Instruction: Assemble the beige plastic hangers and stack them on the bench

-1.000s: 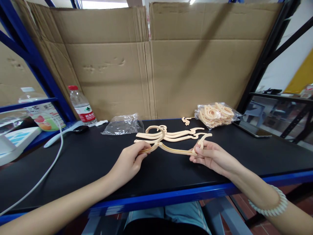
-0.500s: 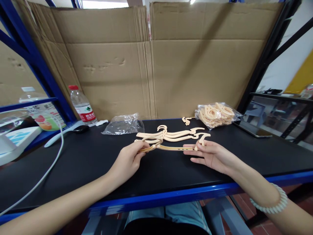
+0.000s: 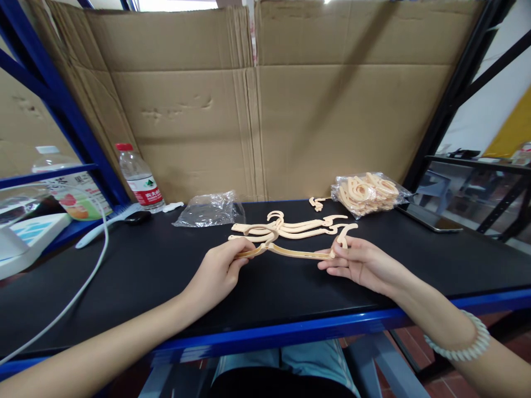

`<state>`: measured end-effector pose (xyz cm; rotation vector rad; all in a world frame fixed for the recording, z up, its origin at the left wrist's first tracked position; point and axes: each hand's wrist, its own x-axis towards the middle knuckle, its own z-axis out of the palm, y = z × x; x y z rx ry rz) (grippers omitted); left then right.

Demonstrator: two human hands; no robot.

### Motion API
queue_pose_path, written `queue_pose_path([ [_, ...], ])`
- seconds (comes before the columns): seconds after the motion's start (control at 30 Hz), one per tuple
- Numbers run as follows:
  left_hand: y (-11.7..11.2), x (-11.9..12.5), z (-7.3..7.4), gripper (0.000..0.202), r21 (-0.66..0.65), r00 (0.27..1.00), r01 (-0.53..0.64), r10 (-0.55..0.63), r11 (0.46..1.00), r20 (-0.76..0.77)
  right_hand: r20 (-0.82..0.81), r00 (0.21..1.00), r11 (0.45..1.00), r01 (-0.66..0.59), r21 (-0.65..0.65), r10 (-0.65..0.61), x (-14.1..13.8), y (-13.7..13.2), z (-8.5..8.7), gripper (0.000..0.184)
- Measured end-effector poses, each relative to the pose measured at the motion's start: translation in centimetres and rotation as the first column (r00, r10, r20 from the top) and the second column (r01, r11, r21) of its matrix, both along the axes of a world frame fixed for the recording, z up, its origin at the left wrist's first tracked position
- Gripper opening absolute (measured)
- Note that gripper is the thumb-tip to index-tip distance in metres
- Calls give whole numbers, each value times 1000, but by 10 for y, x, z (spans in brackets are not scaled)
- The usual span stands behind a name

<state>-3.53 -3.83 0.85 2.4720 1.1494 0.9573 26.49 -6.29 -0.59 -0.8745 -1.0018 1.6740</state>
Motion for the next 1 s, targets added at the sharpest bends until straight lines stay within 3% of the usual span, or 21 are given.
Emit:
queue_pose_path([
  [0.3, 0, 1, -1, 14, 39, 1000, 5, -5, 999, 0, 49, 997, 991, 60, 120, -66, -7, -3, -2, 30],
  [0.7, -3, 5, 1, 24, 21, 1000, 23, -24, 1000, 19, 79, 964, 951, 233, 204, -253, -9, -5, -1, 37],
  [0.87, -1, 5, -1, 26, 28, 1000, 19, -18, 999, -25, 141, 915, 883, 311, 351, -378, -9, -5, 3, 29],
  [0.93, 3, 5, -2, 27, 61, 996, -9, 14, 998, -88, 89, 909, 873, 359, 330, -408, -4, -1, 3, 29],
  [1.0, 8, 6, -3, 29, 100, 986, -32, 48, 994, -159, 37, 912, 892, 389, 229, -408, 5, 7, 3, 31],
])
